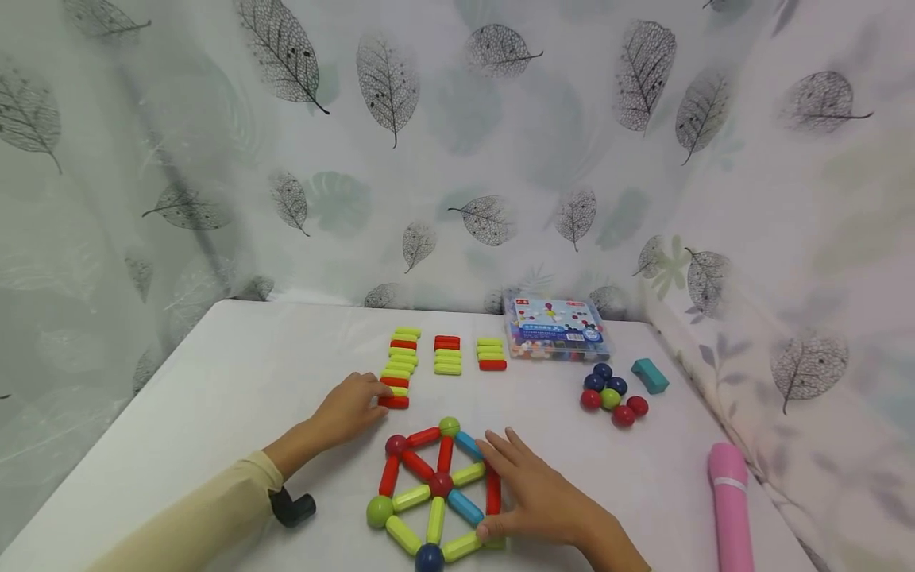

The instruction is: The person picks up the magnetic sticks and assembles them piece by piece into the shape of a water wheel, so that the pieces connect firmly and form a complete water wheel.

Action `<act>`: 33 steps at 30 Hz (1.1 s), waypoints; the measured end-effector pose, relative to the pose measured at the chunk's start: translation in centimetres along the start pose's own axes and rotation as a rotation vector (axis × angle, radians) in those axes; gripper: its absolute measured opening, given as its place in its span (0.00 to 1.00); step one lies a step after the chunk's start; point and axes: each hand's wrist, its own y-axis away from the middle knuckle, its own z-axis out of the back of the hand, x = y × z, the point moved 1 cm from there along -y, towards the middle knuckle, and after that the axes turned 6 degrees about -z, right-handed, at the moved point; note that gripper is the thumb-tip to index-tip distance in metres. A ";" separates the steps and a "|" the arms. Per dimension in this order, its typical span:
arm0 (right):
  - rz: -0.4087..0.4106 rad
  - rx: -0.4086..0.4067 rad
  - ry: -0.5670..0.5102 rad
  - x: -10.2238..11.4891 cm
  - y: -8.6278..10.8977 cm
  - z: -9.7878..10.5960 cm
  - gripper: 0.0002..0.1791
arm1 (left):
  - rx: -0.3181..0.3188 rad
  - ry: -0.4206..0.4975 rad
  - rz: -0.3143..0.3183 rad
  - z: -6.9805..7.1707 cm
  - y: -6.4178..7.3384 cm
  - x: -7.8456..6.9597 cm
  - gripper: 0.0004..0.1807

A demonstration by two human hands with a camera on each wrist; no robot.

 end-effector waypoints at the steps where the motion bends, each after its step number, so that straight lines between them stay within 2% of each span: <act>1: 0.001 0.007 0.020 0.1 0.2 -0.1 0.61 | -0.001 -0.011 -0.008 0.0 -0.1 0.0 0.13; 6: -0.010 0.019 0.108 0.4 0.6 -0.3 0.67 | -0.010 -0.046 -0.008 -0.2 -0.2 -0.1 0.11; 8: -0.021 0.021 0.116 0.3 0.6 -0.4 0.68 | -0.024 0.014 0.005 -0.3 0.1 -0.2 0.12; 9: -0.026 0.023 0.113 0.3 0.5 -0.5 0.69 | -0.027 0.089 0.016 -0.2 0.4 -0.4 0.13; 11: -0.034 0.019 0.094 0.0 0.5 -0.5 0.69 | -0.017 0.306 0.019 0.1 1.2 -1.2 0.16; 14: -0.044 0.015 0.036 -0.6 0.4 -0.5 0.69 | 0.028 0.631 0.006 0.6 2.6 -3.3 0.18; 16: -0.048 0.012 -0.005 -1.0 0.4 -0.5 0.68 | 0.084 0.742 -0.023 0.6 3.3 -4.9 0.17; 20: -0.040 0.004 -0.054 -1.4 0.4 -0.6 0.66 | 0.141 0.716 -0.156 -0.2 4.3 -6.9 0.12; 23: -0.009 -0.017 -0.027 -1.5 0.5 -0.8 0.62 | 0.144 0.656 -0.249 -0.8 4.7 -7.6 0.10; 25: 0.011 -0.031 0.008 -1.5 0.7 -0.8 0.60 | 0.135 0.621 -0.286 -1.0 4.8 -7.9 0.09; 29: 0.032 -0.054 0.090 -1.6 0.8 -0.9 0.57 | 0.102 0.560 -0.296 -1.2 5.0 -8.2 0.10; 33: 0.036 -0.063 0.116 -1.5 0.9 -1.0 0.57 | 0.054 0.464 -0.280 -1.3 5.0 -8.4 0.10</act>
